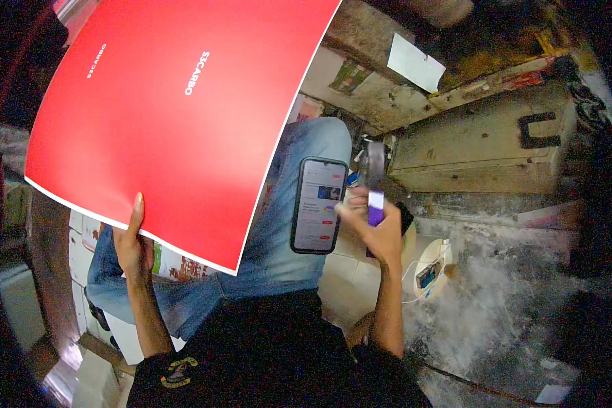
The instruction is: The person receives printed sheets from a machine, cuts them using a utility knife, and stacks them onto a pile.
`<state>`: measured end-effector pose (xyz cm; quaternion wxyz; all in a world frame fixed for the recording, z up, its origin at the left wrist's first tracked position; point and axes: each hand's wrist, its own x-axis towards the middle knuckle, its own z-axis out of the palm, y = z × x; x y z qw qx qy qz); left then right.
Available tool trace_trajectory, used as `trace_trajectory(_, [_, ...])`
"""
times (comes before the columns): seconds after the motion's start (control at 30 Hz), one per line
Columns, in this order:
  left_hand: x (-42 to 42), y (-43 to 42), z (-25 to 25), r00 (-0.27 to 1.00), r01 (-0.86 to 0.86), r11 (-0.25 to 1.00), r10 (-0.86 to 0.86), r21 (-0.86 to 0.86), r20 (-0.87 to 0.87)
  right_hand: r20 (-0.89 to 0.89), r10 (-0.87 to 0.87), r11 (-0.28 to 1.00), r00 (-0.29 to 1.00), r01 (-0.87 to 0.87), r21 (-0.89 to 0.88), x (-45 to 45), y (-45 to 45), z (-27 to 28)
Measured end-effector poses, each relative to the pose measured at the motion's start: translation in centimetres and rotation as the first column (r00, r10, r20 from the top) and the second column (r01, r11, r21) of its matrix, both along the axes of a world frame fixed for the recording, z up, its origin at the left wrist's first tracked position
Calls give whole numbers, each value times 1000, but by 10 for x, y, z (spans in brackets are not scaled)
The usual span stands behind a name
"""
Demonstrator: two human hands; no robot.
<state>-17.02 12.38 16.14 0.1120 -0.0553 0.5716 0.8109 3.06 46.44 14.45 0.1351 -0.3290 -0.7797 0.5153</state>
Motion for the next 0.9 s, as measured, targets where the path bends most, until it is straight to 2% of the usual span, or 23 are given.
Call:
trace_trajectory(0.07, [5,-10,-7,999,-35,999,35,-26,22,82,-143,987,986,148,-57,-6,4,22])
trace_trajectory(0.13, [12,-19,-10,998,-39,999,40,-19,46,-55,-253,958,966,243,-152,-14,9,33])
trace_trajectory(0.23, [20,-31,-16,996,-44,998,48,-45,70,-151,-174,979,973,155,-132,-32,14,53])
trace_trajectory(0.37, [34,-42,-15,991,-73,995,81,-75,105,-289,-185,982,939,166,-89,-77,18,70])
trace_trajectory(0.43, [39,-49,-15,988,-90,993,99,-78,120,-418,-111,989,902,56,-140,-101,19,74])
trace_trajectory(0.53, [49,-58,-14,982,-109,990,121,-88,144,-434,-57,986,899,-16,-164,-129,33,76])
trace_trajectory(0.57, [53,-71,-18,979,-51,994,70,-98,193,-397,-63,989,916,6,-145,-136,40,79])
trace_trajectory(0.6, [58,-67,-16,984,-78,995,88,-68,153,-407,-71,991,911,19,-132,-145,49,80])
trace_trajectory(0.73, [69,-65,-9,973,-102,995,95,21,210,-397,-65,988,916,2,-156,-175,71,81])
trace_trajectory(0.8, [72,-71,-7,968,-104,994,94,31,231,-364,-8,979,931,-67,-193,-185,76,76])
trace_trajectory(0.9, [77,-81,-8,967,-53,999,49,7,251,-300,-8,979,954,-53,-195,-189,68,56])
